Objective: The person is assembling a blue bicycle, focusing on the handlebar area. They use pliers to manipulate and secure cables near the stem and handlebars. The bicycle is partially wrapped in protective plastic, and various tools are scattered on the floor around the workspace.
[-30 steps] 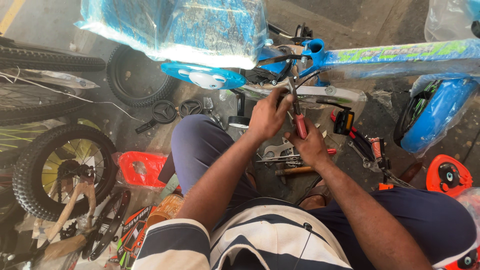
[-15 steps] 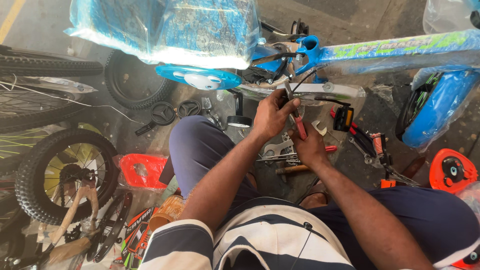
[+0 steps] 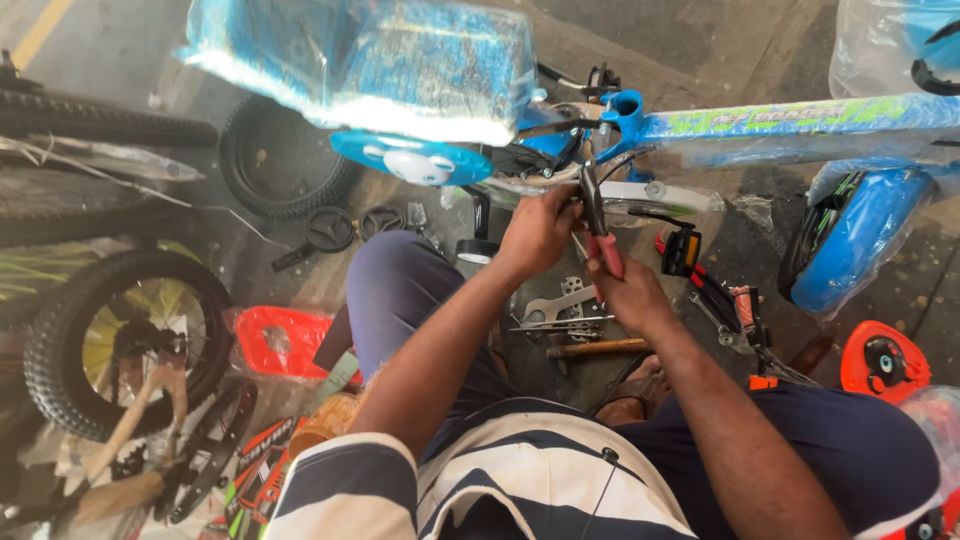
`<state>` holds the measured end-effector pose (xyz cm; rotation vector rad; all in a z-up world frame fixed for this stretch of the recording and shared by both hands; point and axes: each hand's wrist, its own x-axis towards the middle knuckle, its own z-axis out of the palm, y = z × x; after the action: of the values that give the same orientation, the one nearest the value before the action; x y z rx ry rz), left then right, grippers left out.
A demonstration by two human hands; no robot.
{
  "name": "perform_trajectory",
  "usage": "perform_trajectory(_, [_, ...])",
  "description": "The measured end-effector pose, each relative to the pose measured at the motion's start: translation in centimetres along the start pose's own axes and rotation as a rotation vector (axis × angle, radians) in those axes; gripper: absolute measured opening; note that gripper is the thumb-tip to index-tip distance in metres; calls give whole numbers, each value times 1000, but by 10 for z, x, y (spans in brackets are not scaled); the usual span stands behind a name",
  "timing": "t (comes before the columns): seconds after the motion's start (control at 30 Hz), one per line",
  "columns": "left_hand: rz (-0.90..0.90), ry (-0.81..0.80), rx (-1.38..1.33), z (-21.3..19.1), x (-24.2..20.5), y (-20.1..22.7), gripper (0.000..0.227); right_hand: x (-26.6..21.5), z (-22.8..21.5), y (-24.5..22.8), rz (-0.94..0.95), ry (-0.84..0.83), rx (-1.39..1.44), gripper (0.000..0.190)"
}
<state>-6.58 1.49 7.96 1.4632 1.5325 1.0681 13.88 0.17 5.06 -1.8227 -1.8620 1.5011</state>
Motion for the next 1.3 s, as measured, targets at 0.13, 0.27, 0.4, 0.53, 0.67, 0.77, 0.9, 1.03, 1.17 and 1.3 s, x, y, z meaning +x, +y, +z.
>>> perform_trajectory(0.13, [3,84,88,3,-6,3,21,-12,-8,-3,91,-272,557,50])
perform_trajectory(0.27, [56,175,165,3,-11,5,15,-10,-2,10,-109,-255,440,51])
perform_trajectory(0.4, [27,211,171,8,-10,6,15,-8,-3,23,134,-219,376,53])
perform_trajectory(0.53, [13,209,97,7,-8,6,16,-8,-4,22,6,-264,462,53])
perform_trajectory(0.67, [15,207,95,9,-7,3,16,-6,-4,23,21,-286,488,52])
perform_trajectory(0.77, [21,213,107,11,-6,0,16,-3,-2,28,21,-297,491,51])
perform_trajectory(0.9, [-7,205,72,13,-5,-3,16,5,3,46,30,-345,538,51])
perform_trajectory(1.03, [-59,147,286,5,1,-1,19,1,14,47,-60,-197,380,53])
perform_trajectory(1.17, [-130,-50,697,5,21,16,15,-7,24,27,-188,211,-146,59])
perform_trajectory(1.3, [85,-227,787,58,32,74,13,4,19,25,-1,86,-177,57])
